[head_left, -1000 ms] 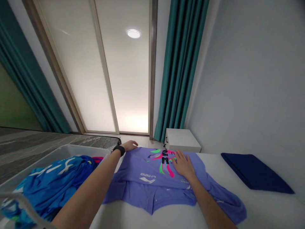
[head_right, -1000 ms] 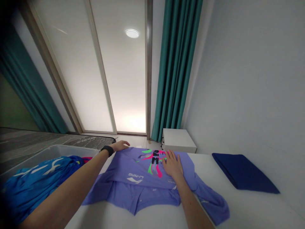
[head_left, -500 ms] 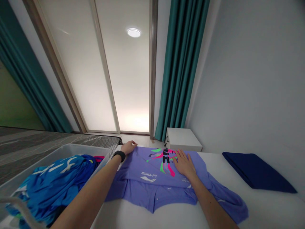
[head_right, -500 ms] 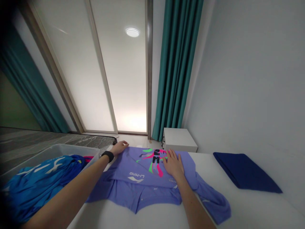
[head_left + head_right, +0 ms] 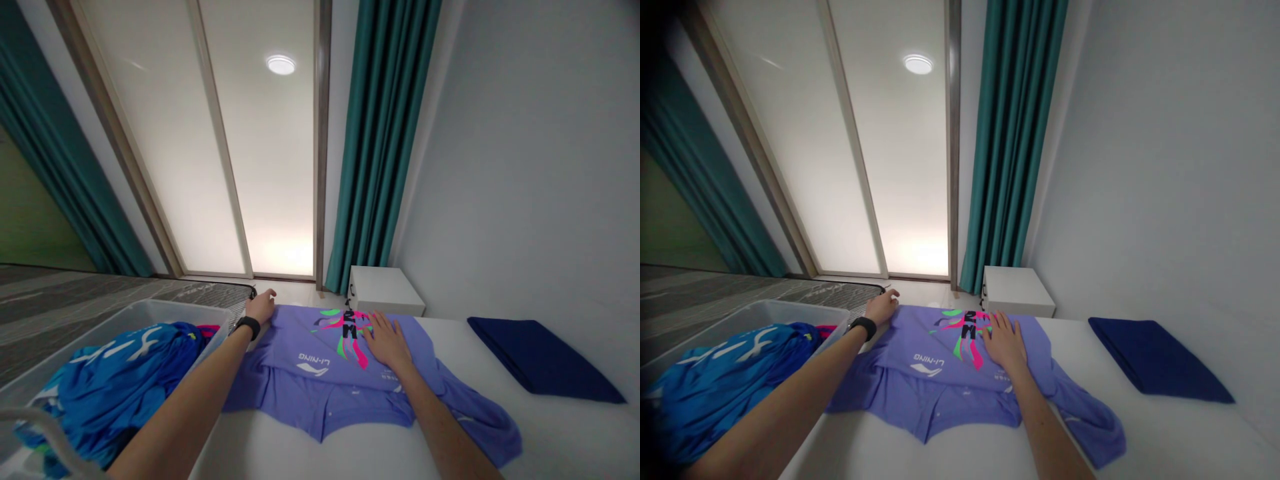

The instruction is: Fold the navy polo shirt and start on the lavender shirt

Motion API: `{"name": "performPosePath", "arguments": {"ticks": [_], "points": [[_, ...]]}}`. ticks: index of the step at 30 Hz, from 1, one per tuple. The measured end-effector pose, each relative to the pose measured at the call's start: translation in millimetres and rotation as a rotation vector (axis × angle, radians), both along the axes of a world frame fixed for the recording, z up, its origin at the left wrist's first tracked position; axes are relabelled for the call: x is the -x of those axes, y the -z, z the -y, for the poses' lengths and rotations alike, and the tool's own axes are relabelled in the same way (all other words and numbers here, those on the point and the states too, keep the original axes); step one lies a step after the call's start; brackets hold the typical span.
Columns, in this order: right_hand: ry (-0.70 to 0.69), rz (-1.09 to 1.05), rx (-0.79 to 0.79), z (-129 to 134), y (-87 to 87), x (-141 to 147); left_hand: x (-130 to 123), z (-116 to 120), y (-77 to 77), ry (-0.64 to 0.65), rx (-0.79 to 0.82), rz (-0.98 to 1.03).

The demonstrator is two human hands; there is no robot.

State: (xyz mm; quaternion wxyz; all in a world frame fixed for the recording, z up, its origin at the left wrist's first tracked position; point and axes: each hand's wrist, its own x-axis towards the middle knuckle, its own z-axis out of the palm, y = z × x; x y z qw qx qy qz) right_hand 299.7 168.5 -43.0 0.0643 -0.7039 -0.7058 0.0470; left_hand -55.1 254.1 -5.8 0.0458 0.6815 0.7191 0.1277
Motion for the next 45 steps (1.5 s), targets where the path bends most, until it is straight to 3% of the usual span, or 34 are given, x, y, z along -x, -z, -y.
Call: {"name": "performPosePath", "arguments": {"ticks": [7,14,21,26,29,32,35,39,42,45], "points": [[-0.005,0.004,-0.002,-1,1.6,-1,-24,8,15.1,0.258,0.044,-0.005],[0.005,-0.003,0.045,-2,-0.3,0,-28,2,18.3,0.276,0.112,-0.021],[0.014,0.017,0.065,-4,-0.7,0,-26,6,11.5,0.206,0.050,-0.057],[0.024,0.016,0.086,-5,-2.7,0,-68,43,7.6,0.349,-0.029,-0.059],[0.010,0.012,0.107,-7,-7.4,-1,-95,75,12.9,0.477,-0.034,-0.042],[-0.028,0.005,0.142,-4,-14.3,-2,-105,96,19.9,0.500,-0.023,-0.023],[-0.104,0.002,0.144,14,-20.8,0,-103,102,24.7,0.499,-0.050,0.014],[-0.283,0.017,0.020,61,-24.6,9,-100,100,24.7,0.507,-0.040,0.004],[-0.323,0.019,-0.100,92,-23.0,13,-103,103,16.5,0.507,-0.094,-0.014],[-0.327,0.013,-0.163,104,-18.7,14,-111,117,2.1,0.546,-0.216,-0.053]]}}
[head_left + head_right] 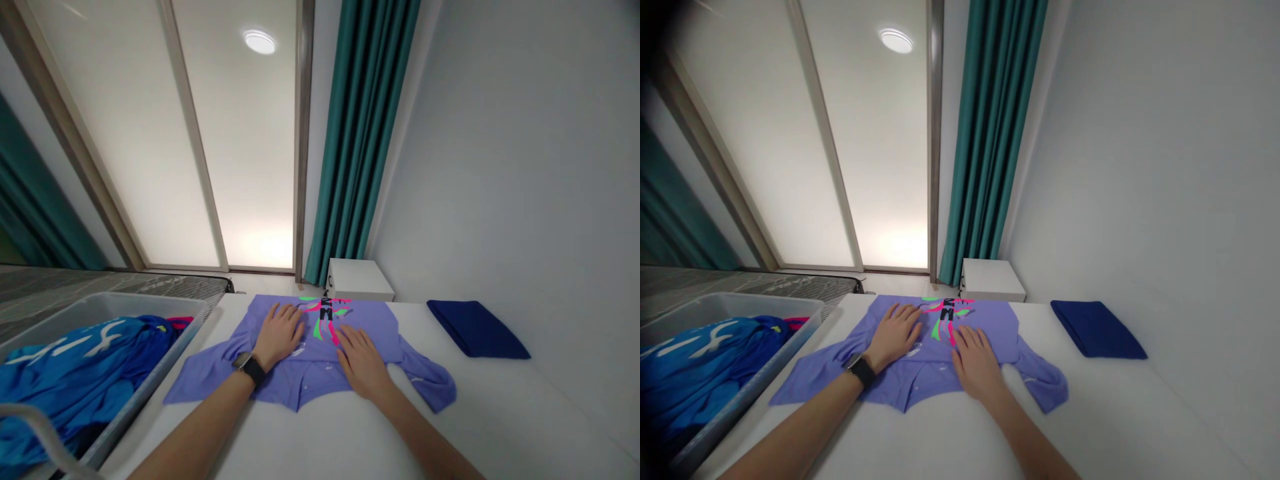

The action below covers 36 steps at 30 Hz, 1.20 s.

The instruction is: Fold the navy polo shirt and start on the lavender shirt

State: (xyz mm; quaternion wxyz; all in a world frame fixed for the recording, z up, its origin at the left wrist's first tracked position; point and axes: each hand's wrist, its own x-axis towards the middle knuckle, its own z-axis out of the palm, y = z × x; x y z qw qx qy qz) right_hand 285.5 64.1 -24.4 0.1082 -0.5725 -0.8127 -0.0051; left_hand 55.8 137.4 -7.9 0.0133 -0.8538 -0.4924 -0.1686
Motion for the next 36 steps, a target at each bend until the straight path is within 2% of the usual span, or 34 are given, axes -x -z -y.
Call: {"name": "performPosePath", "arguments": {"ticks": [4,8,11,18,23,30,33,36], "points": [[-0.025,0.007,-0.057,-2,6.4,-2,-10,37,-10.7,0.140,-0.096,-0.006],[-0.052,0.043,-0.100,1,10.2,-5,-6,69,-0.2,0.234,-0.089,-0.023],[-0.059,0.076,-0.105,13,11.0,-6,3,76,9.9,0.263,-0.087,-0.035],[0.053,0.092,-0.134,50,13.5,-2,11,84,15.9,0.206,-0.046,-0.045],[0.112,0.068,-0.032,86,16.2,3,17,112,19.1,0.184,-0.038,-0.080],[0.201,0.029,0.107,131,23.2,15,32,153,31.2,0.140,-0.063,-0.125],[0.188,0.009,0.154,136,15.4,13,34,159,27.3,0.135,-0.044,-0.133],[0.178,-0.012,0.118,128,-0.4,7,34,148,14.1,0.139,-0.022,-0.111]]}}
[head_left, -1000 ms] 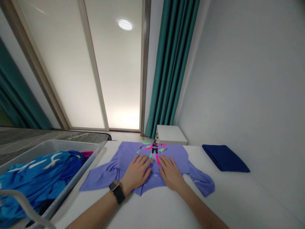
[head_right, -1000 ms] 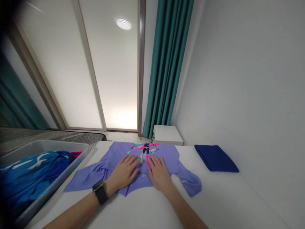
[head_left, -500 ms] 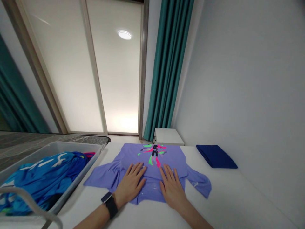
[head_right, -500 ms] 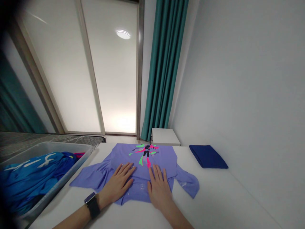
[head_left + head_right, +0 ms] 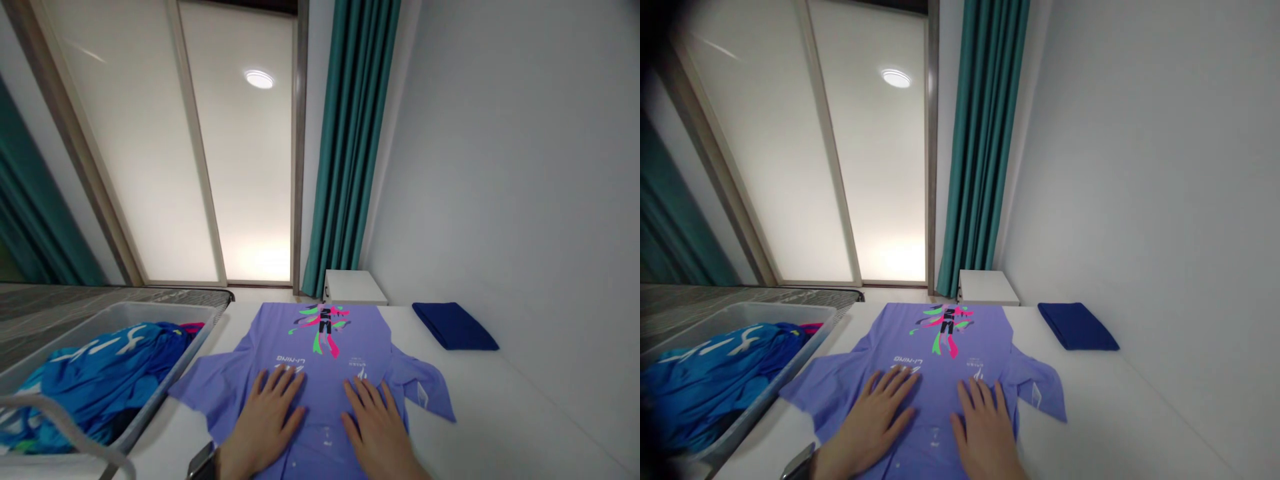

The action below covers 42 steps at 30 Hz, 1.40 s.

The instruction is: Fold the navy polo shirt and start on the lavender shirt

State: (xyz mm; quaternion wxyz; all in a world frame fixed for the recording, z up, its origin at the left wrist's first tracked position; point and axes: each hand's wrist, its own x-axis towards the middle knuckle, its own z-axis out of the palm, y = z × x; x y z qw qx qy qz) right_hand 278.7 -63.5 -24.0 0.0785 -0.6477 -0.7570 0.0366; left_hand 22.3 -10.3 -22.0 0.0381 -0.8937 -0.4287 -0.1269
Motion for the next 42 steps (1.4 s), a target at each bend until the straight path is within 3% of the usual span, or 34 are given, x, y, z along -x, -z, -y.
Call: {"name": "performPosePath", "arguments": {"ticks": [4,8,11,17,25,31,42], "points": [[0.073,0.020,-0.034,-25,-9.4,-7,4,-38,-10.6,0.039,-0.012,0.030],[0.060,0.030,0.049,-49,0.2,-13,9,-67,0.8,-0.062,0.057,0.005],[0.018,0.028,0.074,-67,2.9,-20,7,-70,6.8,-0.177,0.115,-0.012],[-0.070,0.025,0.078,-95,-1.2,-27,-1,-65,-2.3,-0.305,0.134,-0.018],[-0.078,0.038,0.001,-73,5.1,-33,3,-67,-0.4,-0.311,0.133,-0.016],[0.043,0.030,-0.024,-54,10.6,-34,10,-66,-2.1,-0.248,0.154,-0.009],[0.047,0.015,-0.020,-58,10.5,-33,15,-69,3.9,-0.234,0.130,-0.005]]}}
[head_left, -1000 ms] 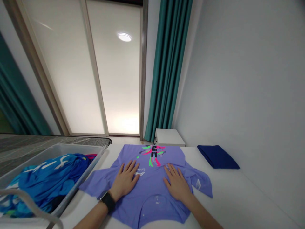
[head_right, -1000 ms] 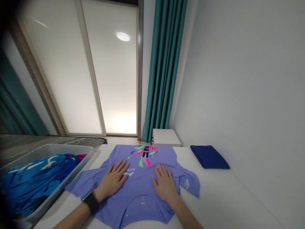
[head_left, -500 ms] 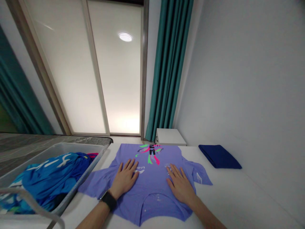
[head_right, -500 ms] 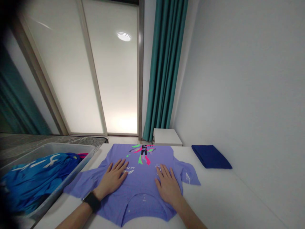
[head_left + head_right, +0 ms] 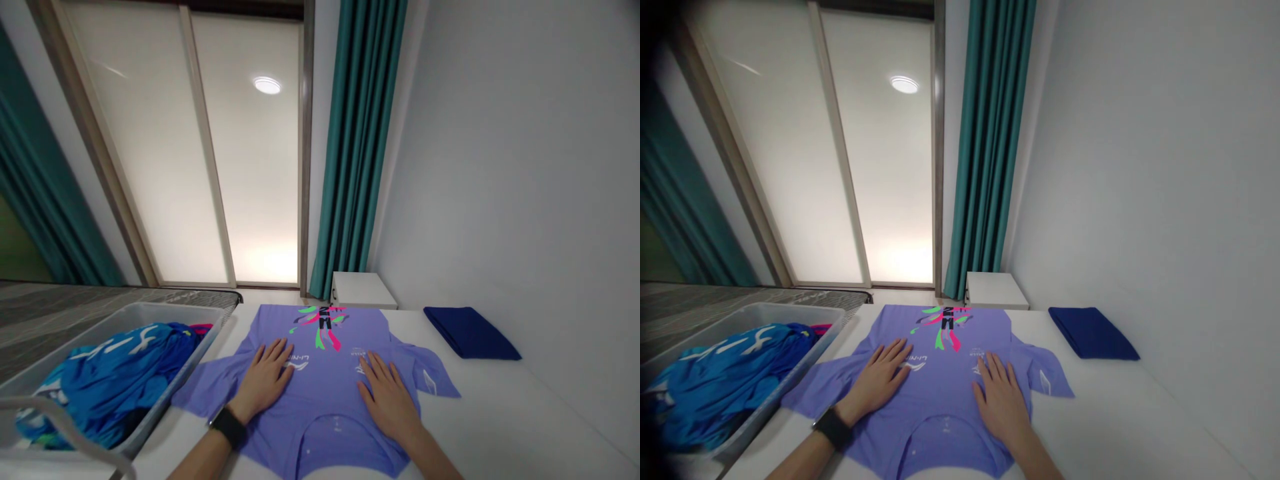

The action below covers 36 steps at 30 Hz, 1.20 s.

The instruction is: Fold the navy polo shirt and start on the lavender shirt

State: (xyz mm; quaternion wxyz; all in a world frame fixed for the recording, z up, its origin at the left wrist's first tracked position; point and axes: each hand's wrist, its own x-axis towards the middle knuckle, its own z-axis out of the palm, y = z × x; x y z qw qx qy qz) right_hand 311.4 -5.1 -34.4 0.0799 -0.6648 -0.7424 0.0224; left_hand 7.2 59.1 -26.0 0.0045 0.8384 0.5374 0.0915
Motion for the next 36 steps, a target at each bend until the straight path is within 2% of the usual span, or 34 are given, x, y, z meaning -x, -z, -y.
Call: {"name": "performPosePath", "arguments": {"ticks": [6,15,24,31,36], "points": [[-0.004,-0.008,0.000,0,-0.1,0,2,-3,6.9,0.011,-0.035,0.008],[0.008,-0.008,-0.002,0,-0.4,1,1,0,1.6,0.007,-0.022,0.015],[0.007,0.002,-0.018,1,-0.3,2,1,-1,2.6,0.009,-0.039,0.010],[-0.002,0.010,-0.026,0,3.0,1,0,3,7.8,0.085,-0.063,0.034],[-0.045,0.009,-0.060,1,-3.0,2,2,2,13.5,0.106,-0.076,0.034]]}}
